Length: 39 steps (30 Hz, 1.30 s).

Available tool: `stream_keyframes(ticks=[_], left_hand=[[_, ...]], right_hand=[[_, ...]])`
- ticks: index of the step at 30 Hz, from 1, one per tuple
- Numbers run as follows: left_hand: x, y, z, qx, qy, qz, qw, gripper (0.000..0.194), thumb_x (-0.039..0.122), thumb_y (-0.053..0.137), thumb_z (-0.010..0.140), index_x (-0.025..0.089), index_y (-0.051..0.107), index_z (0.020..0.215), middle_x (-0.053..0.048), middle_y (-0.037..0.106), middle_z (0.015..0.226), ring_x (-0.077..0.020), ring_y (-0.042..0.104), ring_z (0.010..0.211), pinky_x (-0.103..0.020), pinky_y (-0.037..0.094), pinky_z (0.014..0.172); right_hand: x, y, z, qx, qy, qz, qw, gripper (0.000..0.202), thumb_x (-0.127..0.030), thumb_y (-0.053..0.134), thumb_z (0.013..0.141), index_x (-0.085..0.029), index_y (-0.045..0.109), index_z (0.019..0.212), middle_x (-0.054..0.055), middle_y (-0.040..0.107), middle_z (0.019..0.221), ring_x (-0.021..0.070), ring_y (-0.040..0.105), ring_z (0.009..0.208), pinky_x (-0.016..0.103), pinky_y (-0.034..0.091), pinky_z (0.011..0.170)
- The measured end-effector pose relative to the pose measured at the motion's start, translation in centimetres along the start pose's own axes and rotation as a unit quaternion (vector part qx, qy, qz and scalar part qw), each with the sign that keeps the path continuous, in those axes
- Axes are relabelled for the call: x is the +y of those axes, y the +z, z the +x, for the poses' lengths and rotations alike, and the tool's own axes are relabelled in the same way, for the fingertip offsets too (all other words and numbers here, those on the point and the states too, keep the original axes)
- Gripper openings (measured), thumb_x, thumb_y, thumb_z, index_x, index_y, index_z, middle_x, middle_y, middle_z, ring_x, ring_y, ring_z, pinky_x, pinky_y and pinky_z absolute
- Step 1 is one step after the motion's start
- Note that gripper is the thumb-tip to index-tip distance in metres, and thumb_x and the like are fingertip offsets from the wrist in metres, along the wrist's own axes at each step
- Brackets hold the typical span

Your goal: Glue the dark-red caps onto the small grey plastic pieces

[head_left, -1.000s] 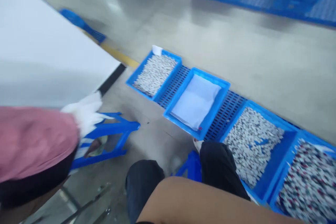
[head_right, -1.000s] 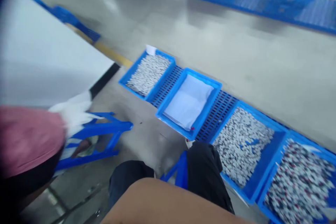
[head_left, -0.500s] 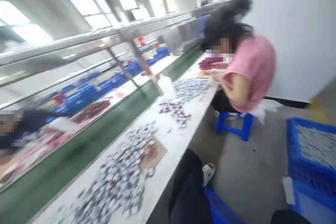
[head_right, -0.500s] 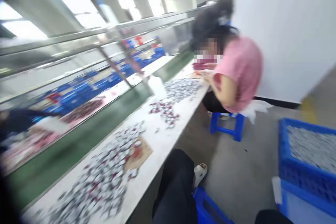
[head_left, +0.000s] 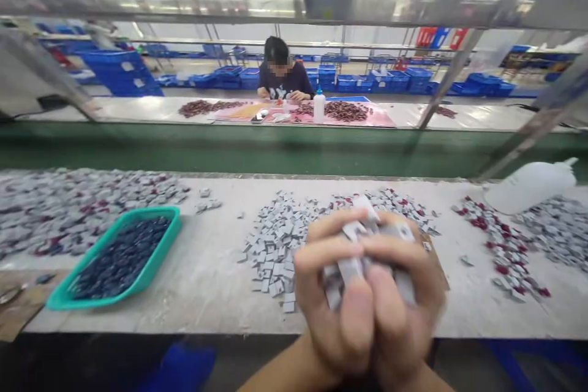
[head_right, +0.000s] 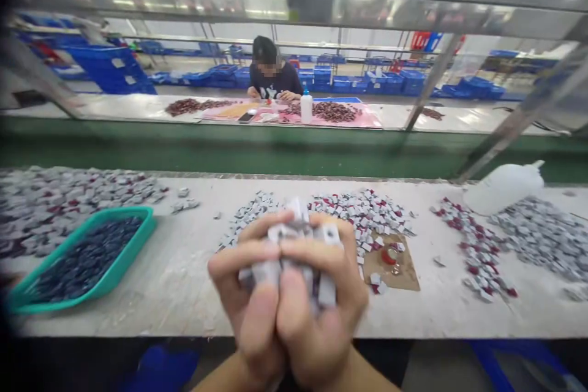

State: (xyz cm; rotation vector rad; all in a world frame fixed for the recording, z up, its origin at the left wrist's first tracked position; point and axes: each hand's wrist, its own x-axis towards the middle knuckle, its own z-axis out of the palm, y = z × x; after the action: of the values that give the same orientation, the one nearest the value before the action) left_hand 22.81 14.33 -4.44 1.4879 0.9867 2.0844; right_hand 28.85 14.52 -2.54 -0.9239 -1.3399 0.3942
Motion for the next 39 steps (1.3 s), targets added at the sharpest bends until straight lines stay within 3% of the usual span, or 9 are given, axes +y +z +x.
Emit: stream_keyframes(ticks=[3,5,8,11,15,22,27,35,39], left_hand=[[-3.9,-1.5,5.3,0.051,-0.008,-0.005,0.999,0.016,0.028,0.063,0.113,0.032,0.069,0.126,-0.006,0.079,0.148,-0.0274,0.08,0.131,-0.053,0.071,0.11],[-6.5,-2.4,7.6,0.066,-0.024,0.012,0.997,0.008,0.03,0.066,0.111,0.029,0.07,0.118,-0.006,0.082,0.14,-0.0249,0.081,0.126,-0.047,0.069,0.111],[-9.8,-4.0,8.8,0.08,-0.054,0.048,0.994,0.006,0.031,0.068,0.11,0.028,0.071,0.113,-0.008,0.084,0.132,-0.0239,0.081,0.124,-0.043,0.066,0.111],[-11.8,-5.3,8.0,0.088,-0.083,0.074,0.99,0.008,0.033,0.068,0.11,0.027,0.071,0.113,-0.009,0.084,0.13,-0.0248,0.081,0.125,-0.043,0.064,0.113],[-12.9,-5.8,6.7,0.066,-0.126,0.09,0.986,0.007,0.033,0.069,0.108,0.027,0.072,0.111,-0.007,0.085,0.124,-0.0243,0.081,0.12,-0.041,0.063,0.112],[-13.1,-5.0,6.4,-0.01,-0.204,0.107,0.973,0.011,0.035,0.065,0.108,0.027,0.07,0.113,-0.007,0.083,0.13,-0.0243,0.078,0.127,-0.04,0.059,0.117],[-14.3,-4.7,6.7,-0.075,-0.265,0.116,0.954,0.012,0.036,0.064,0.103,0.027,0.069,0.11,-0.006,0.082,0.126,-0.0258,0.078,0.124,-0.039,0.06,0.112],[-15.2,-4.5,8.0,-0.128,-0.3,0.164,0.931,0.017,0.043,0.063,0.098,0.027,0.068,0.095,-0.004,0.081,0.099,-0.0252,0.077,0.097,-0.036,0.062,0.09],[-16.0,-4.5,8.9,-0.168,-0.313,0.197,0.914,0.016,0.035,0.059,0.092,0.026,0.068,0.083,-0.006,0.08,0.094,-0.0285,0.075,0.097,-0.039,0.062,0.09]], right_hand=[[2.4,5.3,2.9,0.036,0.054,0.132,0.989,0.014,-0.027,0.073,0.099,-0.032,0.086,0.098,0.002,0.082,0.106,0.027,0.078,0.107,0.049,0.065,0.099],[4.6,8.9,4.4,0.028,0.125,0.201,0.971,0.01,-0.033,0.075,0.093,-0.028,0.084,0.093,0.002,0.083,0.103,0.0259,0.077,0.104,0.048,0.062,0.103],[7.5,12.8,4.7,0.021,0.193,0.232,0.953,0.014,-0.039,0.075,0.089,-0.027,0.081,0.091,0.002,0.084,0.101,0.0256,0.076,0.103,0.046,0.06,0.104],[9.2,14.3,3.1,0.025,0.235,0.232,0.943,0.016,-0.04,0.075,0.086,-0.026,0.081,0.089,0.003,0.085,0.099,0.0255,0.077,0.102,0.044,0.061,0.102],[10.6,14.2,1.4,0.042,0.278,0.224,0.933,0.018,-0.04,0.073,0.086,-0.024,0.08,0.091,0.005,0.086,0.102,0.0259,0.079,0.102,0.043,0.064,0.099],[12.2,12.9,0.7,0.061,0.306,0.181,0.933,0.021,-0.04,0.068,0.092,-0.023,0.079,0.098,0.008,0.088,0.109,0.0266,0.082,0.107,0.044,0.068,0.102],[12.4,11.5,0.0,0.074,0.282,0.098,0.952,0.019,-0.034,0.065,0.098,-0.024,0.079,0.107,0.01,0.082,0.12,0.0268,0.077,0.12,0.046,0.063,0.115],[13.8,10.1,0.1,-0.007,0.234,0.012,0.972,0.019,-0.029,0.06,0.111,-0.026,0.078,0.117,0.011,0.073,0.124,0.0264,0.073,0.122,0.045,0.061,0.116],[14.4,9.5,-0.5,-0.054,0.227,-0.026,0.972,0.025,-0.023,0.054,0.114,-0.025,0.079,0.117,0.013,0.068,0.128,0.0281,0.072,0.12,0.047,0.063,0.112]])
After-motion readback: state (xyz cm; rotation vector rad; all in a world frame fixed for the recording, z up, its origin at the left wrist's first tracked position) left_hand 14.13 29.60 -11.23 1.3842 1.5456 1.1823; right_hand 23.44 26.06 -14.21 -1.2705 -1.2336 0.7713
